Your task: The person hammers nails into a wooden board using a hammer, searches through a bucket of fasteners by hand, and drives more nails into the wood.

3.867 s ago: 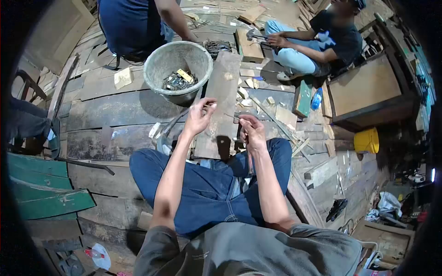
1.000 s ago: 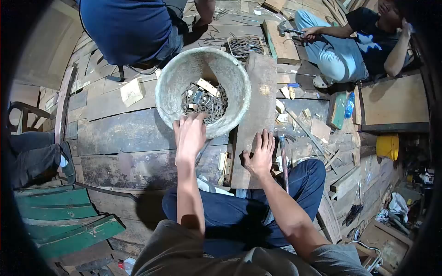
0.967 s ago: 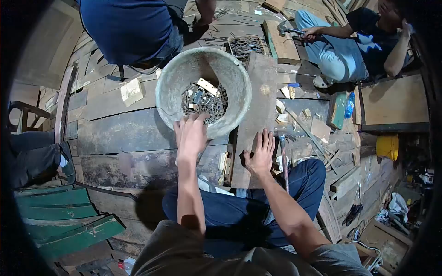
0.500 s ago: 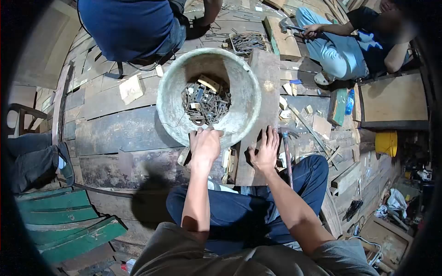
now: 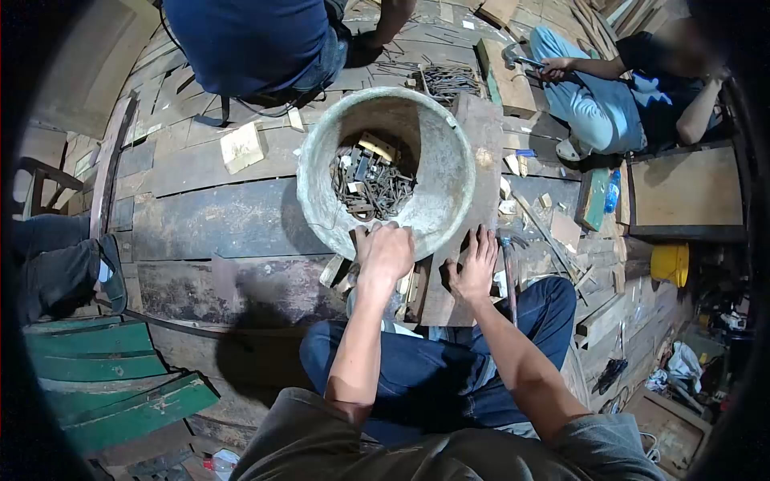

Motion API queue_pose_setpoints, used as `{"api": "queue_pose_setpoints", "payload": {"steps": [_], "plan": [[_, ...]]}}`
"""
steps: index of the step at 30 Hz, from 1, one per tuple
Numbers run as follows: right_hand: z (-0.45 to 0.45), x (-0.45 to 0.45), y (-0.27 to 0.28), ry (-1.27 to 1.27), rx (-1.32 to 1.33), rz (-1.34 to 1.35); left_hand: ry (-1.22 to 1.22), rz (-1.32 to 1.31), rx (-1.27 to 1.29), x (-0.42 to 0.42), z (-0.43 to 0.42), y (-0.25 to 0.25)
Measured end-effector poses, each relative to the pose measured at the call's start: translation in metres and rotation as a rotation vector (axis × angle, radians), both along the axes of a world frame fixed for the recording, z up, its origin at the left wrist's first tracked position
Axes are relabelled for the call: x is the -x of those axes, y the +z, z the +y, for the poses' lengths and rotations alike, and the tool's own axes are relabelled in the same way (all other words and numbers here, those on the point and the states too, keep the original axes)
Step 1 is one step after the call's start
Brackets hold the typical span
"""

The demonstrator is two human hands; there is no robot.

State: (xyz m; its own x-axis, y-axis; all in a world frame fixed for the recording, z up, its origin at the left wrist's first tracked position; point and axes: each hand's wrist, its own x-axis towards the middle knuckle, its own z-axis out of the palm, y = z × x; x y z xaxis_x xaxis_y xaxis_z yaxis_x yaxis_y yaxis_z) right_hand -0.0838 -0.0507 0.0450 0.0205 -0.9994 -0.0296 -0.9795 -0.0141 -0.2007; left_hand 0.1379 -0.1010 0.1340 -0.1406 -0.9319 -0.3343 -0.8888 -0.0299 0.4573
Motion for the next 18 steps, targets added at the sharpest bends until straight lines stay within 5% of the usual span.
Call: {"api": "queue_pose_setpoints", "payload": {"steps": [11, 15, 18], "plan": [[-0.001, -0.001, 0.006, 0.014, 0.027, -0.032, -0.089, 0.071, 0.027, 0.006, 0.004, -0.042], [0.001, 0.001, 0.006, 0.027, 0.018, -0.048, -0.084, 0.013, -0.278, 0.011, -0.004, 0.011], [0.003, 0.000, 0.007, 0.020, -0.009, -0.051, -0.108, 0.010, -0.295, 0.016, -0.002, 0.004]]}}
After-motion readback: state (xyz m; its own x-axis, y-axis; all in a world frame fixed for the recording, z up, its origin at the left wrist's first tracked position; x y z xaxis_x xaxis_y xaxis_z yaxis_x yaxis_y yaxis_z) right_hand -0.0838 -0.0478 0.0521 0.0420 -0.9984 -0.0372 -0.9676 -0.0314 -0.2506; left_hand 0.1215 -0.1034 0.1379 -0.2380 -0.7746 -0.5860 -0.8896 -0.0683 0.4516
